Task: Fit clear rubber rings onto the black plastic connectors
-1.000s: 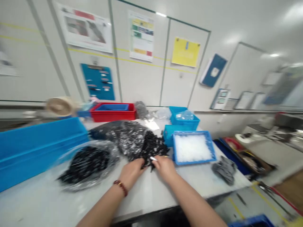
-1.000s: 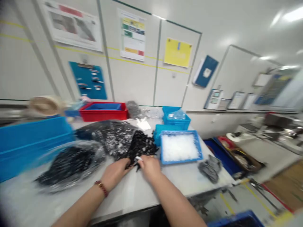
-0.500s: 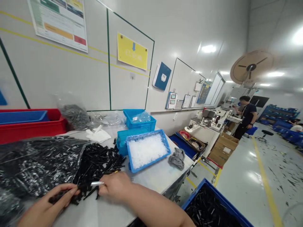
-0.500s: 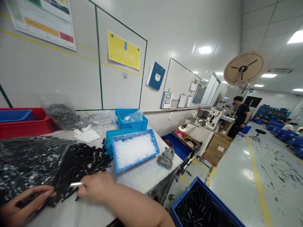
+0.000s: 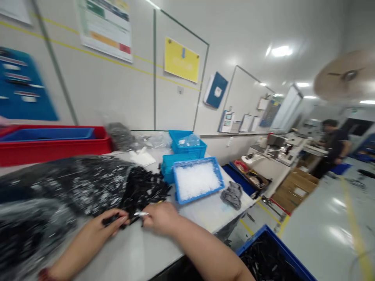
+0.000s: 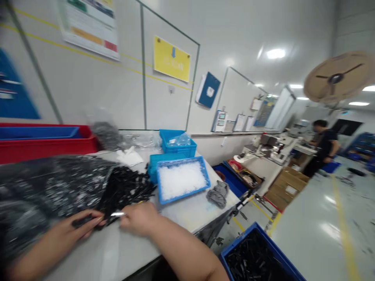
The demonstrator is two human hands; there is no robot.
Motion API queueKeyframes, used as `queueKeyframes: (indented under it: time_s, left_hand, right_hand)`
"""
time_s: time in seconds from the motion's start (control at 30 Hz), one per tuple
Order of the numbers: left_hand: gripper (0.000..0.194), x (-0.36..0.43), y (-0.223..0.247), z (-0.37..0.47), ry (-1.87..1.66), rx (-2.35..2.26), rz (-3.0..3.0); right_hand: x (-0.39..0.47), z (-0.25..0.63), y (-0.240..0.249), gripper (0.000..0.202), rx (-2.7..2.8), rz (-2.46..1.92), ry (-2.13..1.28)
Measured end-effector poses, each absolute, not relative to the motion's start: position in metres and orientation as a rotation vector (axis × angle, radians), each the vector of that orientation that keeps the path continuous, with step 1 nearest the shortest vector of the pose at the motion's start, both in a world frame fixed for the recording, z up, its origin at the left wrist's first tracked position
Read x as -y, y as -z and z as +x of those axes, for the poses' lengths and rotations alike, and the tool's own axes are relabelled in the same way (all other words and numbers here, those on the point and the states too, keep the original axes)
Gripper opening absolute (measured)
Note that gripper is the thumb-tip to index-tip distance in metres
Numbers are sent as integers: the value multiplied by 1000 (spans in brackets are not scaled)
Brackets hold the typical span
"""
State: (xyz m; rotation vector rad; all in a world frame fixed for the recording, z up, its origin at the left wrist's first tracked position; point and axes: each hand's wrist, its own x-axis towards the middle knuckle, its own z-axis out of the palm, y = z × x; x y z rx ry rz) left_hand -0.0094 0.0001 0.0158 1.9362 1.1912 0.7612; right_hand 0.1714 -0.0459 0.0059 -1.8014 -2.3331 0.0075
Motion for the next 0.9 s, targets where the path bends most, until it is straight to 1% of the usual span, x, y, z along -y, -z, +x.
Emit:
queueKeyframes:
  time_s: [0.1,0.17,0.27,0.37,0.5,0.9]
  left_hand:
    - [32,9,-26,-7,-719,-1150,1861]
    - [29,10,-28,-6,-769,-1113,1780]
    - [24,8,-27,-8,-814,-1104,1730]
    - [20,9,-27,-9,-804,-1044,1728]
    - [15,11,-26,-10,-826,-1011,1726]
    - [11,8,-26,-12,-880,-1095,1698]
  right_hand:
    - [50,172,-11,16,2259,-1837,-86]
    - [48,174,-13,19,2277,-1774,-132]
    - [44,176,-12,18,2302,-1709,-175]
    - [45,175,-14,16,2322,-1738,-151]
    - [49,174,-16,19,2349,-1759,-125]
    - [47,176,-16,18,2307,-1820,-102]
